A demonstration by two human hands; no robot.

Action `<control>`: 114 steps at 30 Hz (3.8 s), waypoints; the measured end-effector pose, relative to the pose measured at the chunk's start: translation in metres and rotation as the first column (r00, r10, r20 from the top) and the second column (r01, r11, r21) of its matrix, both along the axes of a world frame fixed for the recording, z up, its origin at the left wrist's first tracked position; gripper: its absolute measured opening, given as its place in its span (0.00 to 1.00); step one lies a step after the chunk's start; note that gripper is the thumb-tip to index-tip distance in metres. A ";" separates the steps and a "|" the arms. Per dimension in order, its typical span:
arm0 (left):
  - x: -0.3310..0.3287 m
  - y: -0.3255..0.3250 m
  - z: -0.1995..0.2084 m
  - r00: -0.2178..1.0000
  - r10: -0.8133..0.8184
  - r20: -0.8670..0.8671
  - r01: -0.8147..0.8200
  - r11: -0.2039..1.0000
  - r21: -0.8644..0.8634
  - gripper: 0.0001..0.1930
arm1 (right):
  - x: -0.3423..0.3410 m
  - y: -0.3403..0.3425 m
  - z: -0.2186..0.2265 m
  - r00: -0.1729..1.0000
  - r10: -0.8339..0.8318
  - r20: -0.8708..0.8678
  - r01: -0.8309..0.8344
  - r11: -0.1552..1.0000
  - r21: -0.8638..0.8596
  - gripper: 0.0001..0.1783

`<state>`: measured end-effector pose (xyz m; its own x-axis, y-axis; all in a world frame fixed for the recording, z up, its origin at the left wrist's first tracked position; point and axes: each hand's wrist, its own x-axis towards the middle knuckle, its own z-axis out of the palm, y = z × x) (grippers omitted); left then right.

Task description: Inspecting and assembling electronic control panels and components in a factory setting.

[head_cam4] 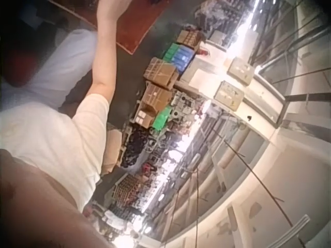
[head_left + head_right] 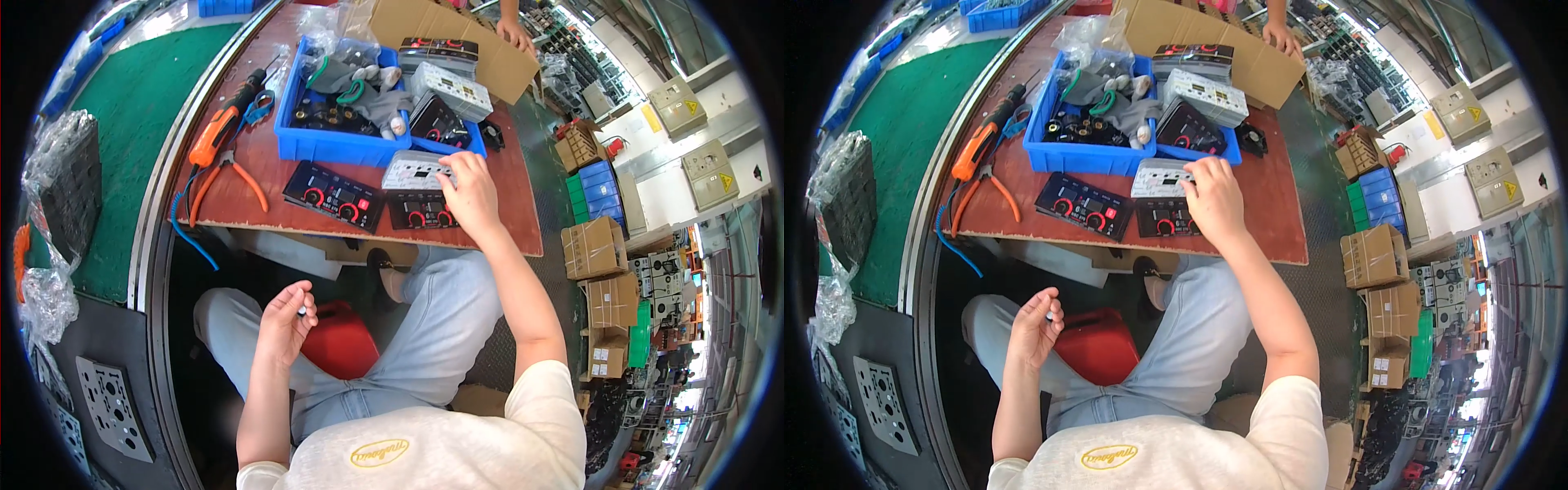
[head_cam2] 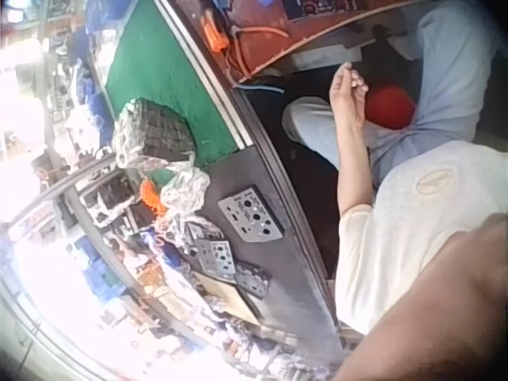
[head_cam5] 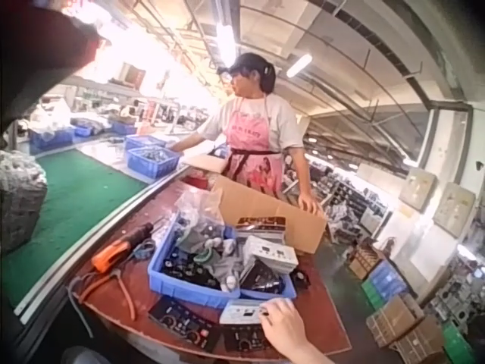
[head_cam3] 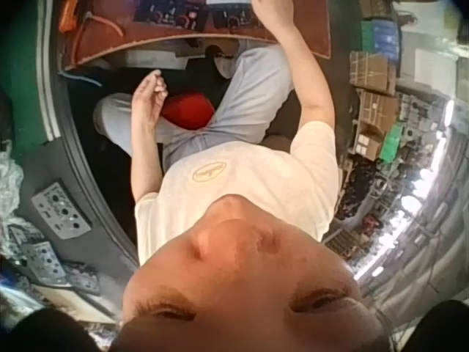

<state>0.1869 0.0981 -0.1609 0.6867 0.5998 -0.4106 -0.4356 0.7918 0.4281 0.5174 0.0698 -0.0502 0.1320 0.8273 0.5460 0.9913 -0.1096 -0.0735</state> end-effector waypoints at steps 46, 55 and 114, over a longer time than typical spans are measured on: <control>0.036 0.006 0.022 0.997 -0.035 -0.068 0.044 0.990 0.134 0.12 | -0.043 -0.018 0.000 0.274 -0.010 -0.962 -0.479 0.866 -0.146 0.11; 0.076 0.035 0.040 0.990 0.065 -0.122 -0.026 0.954 0.298 0.04 | -0.079 0.016 -0.008 0.076 -0.148 -0.986 -0.610 0.776 -0.163 0.14; 0.091 0.029 0.050 0.996 -0.069 0.063 0.059 0.987 0.151 0.09 | -0.063 0.019 -0.024 0.061 0.092 -0.994 -0.290 0.955 0.070 0.07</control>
<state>0.2779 0.1273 -0.1110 0.7486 0.6048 -0.2718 -0.4183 0.7488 0.5142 0.4545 0.0886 -0.0742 0.2900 0.9567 -0.0270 0.0217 -0.0347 -0.9992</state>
